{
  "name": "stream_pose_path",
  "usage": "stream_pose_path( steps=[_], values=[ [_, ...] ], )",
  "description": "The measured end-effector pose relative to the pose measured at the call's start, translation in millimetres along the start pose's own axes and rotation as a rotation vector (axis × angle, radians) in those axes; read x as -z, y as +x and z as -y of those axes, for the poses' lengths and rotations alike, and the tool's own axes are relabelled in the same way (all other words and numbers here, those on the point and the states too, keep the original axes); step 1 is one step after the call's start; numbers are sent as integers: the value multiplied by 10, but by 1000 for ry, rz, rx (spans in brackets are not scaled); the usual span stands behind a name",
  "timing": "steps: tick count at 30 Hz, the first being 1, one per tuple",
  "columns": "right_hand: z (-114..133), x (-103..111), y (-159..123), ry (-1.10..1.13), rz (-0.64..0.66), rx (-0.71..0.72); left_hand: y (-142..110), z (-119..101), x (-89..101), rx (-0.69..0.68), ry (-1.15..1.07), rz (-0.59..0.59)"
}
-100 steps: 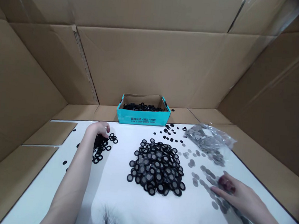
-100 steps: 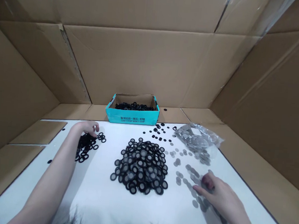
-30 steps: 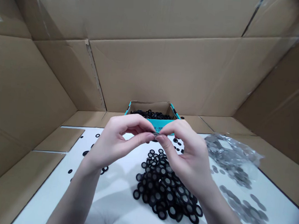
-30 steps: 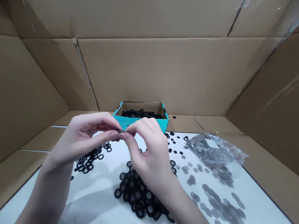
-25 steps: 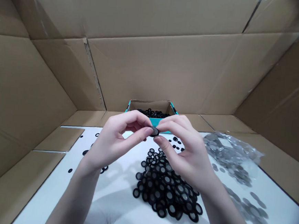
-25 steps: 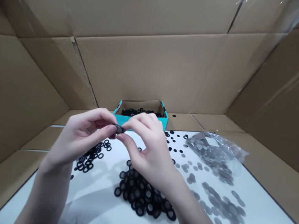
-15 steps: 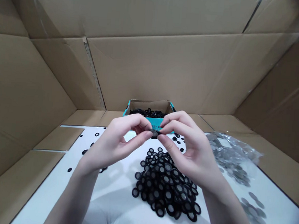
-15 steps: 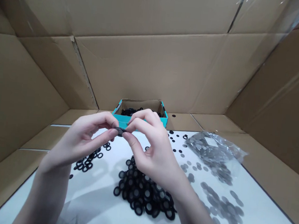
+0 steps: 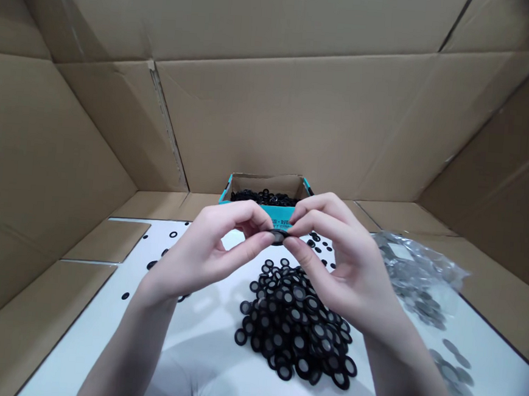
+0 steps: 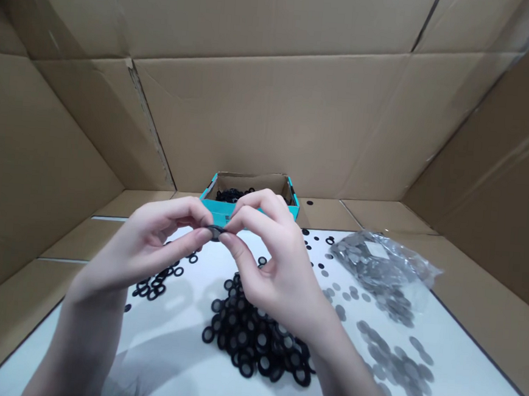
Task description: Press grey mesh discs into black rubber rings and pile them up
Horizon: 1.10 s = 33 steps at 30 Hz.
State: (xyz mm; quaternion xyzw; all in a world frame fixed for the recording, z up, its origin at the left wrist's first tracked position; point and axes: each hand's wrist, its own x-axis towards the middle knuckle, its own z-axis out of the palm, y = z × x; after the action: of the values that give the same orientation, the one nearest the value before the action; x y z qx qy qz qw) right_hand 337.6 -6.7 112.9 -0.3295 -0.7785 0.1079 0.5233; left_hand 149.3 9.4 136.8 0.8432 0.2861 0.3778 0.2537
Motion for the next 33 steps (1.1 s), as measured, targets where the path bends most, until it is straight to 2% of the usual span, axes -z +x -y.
stream_pose_path(
  steps=[7, 12, 16, 24, 28, 33],
  values=[
    [-14, -13, -10, -156, 10, 15, -36, -14, 40, 112, 6, 45],
    [-21, 18, -14, -239, 18, 16, -11, 3, 14, 102, 30, 22],
    [-39, 8, -1, -207, 21, -13, 27, 24, -27, 53, 80, -14],
    [-14, -13, -3, -38, -26, 0, -14, 18, -41, 48, 20, 34],
    [-6, -22, -8, -57, -17, 6, -26, 3, -11, 95, -5, 57],
    [-22, 7, -4, -185, 9, 10, 1, 6, 4, 117, 5, 47]
  ],
)
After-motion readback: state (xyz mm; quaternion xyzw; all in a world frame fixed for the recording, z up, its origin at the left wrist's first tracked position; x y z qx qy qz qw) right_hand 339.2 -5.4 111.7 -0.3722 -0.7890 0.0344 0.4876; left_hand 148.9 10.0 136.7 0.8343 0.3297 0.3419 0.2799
